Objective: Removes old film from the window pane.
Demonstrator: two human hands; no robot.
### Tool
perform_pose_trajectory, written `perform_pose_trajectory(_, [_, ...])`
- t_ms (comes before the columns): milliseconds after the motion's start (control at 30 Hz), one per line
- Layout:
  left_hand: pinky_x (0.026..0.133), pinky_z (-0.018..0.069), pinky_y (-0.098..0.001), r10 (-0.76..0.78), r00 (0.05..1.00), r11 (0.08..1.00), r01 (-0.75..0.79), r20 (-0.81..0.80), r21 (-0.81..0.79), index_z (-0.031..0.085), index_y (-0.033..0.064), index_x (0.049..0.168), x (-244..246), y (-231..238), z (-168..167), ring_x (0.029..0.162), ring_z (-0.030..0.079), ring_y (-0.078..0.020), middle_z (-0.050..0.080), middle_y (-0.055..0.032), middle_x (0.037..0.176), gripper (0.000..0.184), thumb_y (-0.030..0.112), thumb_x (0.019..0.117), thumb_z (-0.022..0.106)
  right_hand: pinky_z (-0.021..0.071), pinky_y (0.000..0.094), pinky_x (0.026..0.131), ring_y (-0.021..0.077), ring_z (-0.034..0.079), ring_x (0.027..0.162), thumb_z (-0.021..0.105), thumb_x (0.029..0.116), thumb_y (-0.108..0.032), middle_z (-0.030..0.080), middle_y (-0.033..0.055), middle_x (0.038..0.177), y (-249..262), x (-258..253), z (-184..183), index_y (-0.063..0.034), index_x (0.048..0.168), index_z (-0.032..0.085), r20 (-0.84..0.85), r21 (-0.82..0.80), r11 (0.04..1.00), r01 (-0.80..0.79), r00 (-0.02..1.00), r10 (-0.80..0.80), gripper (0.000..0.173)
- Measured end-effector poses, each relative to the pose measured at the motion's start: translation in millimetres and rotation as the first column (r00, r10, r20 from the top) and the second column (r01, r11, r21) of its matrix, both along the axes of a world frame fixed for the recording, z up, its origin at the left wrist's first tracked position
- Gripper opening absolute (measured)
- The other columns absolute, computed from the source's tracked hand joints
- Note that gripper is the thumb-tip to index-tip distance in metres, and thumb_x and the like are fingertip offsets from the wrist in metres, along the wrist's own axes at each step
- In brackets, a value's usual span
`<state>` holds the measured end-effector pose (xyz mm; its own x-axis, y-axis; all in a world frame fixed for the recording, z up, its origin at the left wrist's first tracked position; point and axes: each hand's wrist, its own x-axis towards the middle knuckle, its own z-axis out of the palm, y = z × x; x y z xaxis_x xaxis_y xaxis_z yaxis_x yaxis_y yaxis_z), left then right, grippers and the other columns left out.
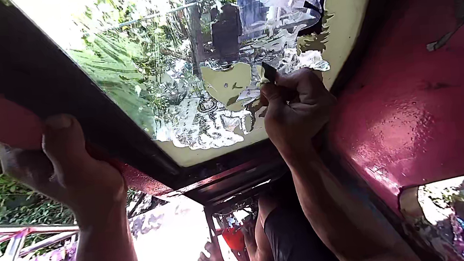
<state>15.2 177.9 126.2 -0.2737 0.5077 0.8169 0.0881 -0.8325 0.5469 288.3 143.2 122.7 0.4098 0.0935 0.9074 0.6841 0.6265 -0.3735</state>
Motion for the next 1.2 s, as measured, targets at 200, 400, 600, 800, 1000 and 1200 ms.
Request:
perform_pose_trajectory(200, [0.097,0.0562,-0.0387,-0.024,0.999,1.000,0.024,-0.038,0.005,0.056,0.0104,0.123,0,0,1,0.106,0.068,-0.0134,0.068,0.0024,0.110,0.026,0.024,0.1007,0.061,0.0593,0.0213,0.063,0.0046,0.068,0.069,0.072,0.0859,0.004,0.072,0.0064,0.083,-4,6,11,0.0044,0.090,0.069,0.073,-0.011,0.977,-0.214,0.974,0.214,0.005])
perform_pose_trajectory(400, [0.095,0.0573,-0.0368,-0.033,0.999,0.999,0.033,-0.013,-0.010,0.056,0.0108,0.127,-9,4,-10,0.106,0.068,-0.0141,0.069,0.0018,0.114,0.028,0.019,0.1010,0.062,0.0581,0.0163,0.066,-0.0005,0.065,0.072,0.074,0.0869,0.005,0.071,0.0013,0.088,-23,34,-15,0.0048,0.097,0.071,0.060,-0.077,0.974,-0.213,0.974,0.217,0.011])
perform_pose_trajectory(600, [0.097,0.0572,-0.0390,-0.047,0.999,0.999,0.047,-0.015,0.006,0.051,0.0089,0.132,-13,4,-12,0.110,0.068,-0.0186,0.068,-0.0017,0.119,0.035,0.025,0.1021,0.061,0.0599,0.0183,0.067,0.0033,0.068,0.074,0.073,0.0858,0.006,0.070,0.0053,0.085,-13,27,-21,0.0065,0.094,0.071,0.049,-0.063,0.978,-0.200,0.978,0.204,0.008])
perform_pose_trajectory(800, [0.097,0.0572,-0.0395,-0.055,0.998,0.998,0.055,0.015,-0.005,0.050,0.0104,0.132,-17,3,-14,0.111,0.068,-0.0192,0.067,-0.0019,0.120,0.037,0.024,0.1012,0.064,0.0610,0.0188,0.073,0.0032,0.069,0.080,0.075,0.0840,0.007,0.071,0.0047,0.087,-10,24,-28,0.0052,0.092,0.071,0.020,-0.058,0.979,-0.195,0.980,0.197,0.009])
perform_pose_trajectory(1000, [0.105,0.0468,-0.0396,0.548,0.809,0.836,-0.525,-0.212,0.158,0.043,-0.0150,0.136,6,-34,-13,0.123,0.057,-0.0221,0.056,-0.0212,0.132,0.061,0.029,0.1010,0.065,0.0597,0.0176,0.063,0.0006,0.066,0.071,0.073,0.0882,0.004,0.070,-0.0015,0.090,-40,19,-28,0.0003,0.101,0.071,-0.040,-0.127,0.922,-0.366,0.931,0.364,0.014])
perform_pose_trajectory(1200, [0.084,0.0520,-0.0225,0.018,0.812,0.999,0.006,-0.583,0.039,0.062,0.0163,0.119,73,-95,4,0.096,0.061,-0.0001,0.065,0.0080,0.104,0.041,0.048,0.0946,0.068,0.0605,0.0195,0.068,0.0026,0.067,0.078,0.074,0.0922,-0.009,0.067,-0.0046,0.088,-83,-11,-38,-0.0109,0.098,0.069,0.084,-0.109,0.942,-0.319,0.941,0.328,0.008])
